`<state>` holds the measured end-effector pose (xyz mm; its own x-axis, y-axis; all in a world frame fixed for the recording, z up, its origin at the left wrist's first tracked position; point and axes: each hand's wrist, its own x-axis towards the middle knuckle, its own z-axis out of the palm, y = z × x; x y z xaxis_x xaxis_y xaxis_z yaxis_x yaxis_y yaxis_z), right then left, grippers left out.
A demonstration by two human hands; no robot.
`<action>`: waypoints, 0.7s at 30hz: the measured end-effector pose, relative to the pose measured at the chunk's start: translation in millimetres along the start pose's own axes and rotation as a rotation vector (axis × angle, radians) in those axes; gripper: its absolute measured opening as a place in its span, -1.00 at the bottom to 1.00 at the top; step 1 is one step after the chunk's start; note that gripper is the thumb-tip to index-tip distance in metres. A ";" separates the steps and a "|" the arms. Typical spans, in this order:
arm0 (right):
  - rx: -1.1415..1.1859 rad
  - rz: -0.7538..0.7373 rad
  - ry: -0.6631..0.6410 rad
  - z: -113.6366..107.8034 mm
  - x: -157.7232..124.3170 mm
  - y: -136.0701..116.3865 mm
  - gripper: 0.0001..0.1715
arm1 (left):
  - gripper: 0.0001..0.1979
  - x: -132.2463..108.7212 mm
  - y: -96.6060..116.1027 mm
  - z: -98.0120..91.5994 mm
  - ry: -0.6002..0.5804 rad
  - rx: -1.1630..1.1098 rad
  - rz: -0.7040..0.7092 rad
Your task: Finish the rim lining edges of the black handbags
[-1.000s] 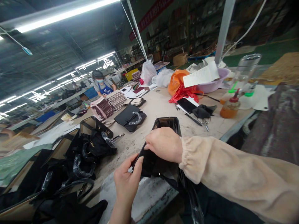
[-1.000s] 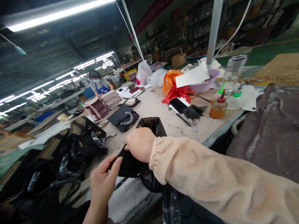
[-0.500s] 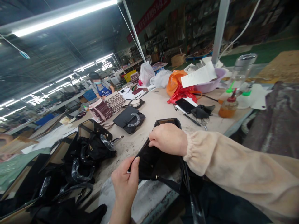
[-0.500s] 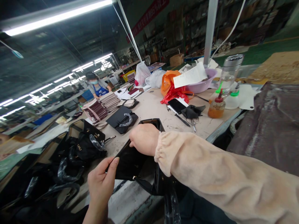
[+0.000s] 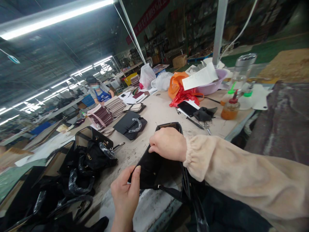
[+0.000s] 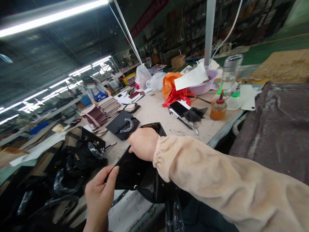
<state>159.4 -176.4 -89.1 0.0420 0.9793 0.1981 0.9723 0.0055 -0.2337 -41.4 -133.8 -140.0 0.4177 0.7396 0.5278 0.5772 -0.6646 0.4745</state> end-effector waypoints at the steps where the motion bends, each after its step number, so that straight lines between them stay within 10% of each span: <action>1: 0.000 0.000 0.004 0.3 0.0 0.1 -0.67 | -0.73 0.0 0.0 -0.1 -0.003 0.002 0.003; 21: 0.048 -0.005 0.101 4.4 0.1 2.8 -0.67 | -0.72 3.6 5.9 -4.6 -0.107 -0.024 0.016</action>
<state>161.1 -175.4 -94.0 0.0624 0.9538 0.2938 0.9606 0.0225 -0.2771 -39.7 -135.5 -132.1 0.4999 0.7354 0.4575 0.5538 -0.6776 0.4840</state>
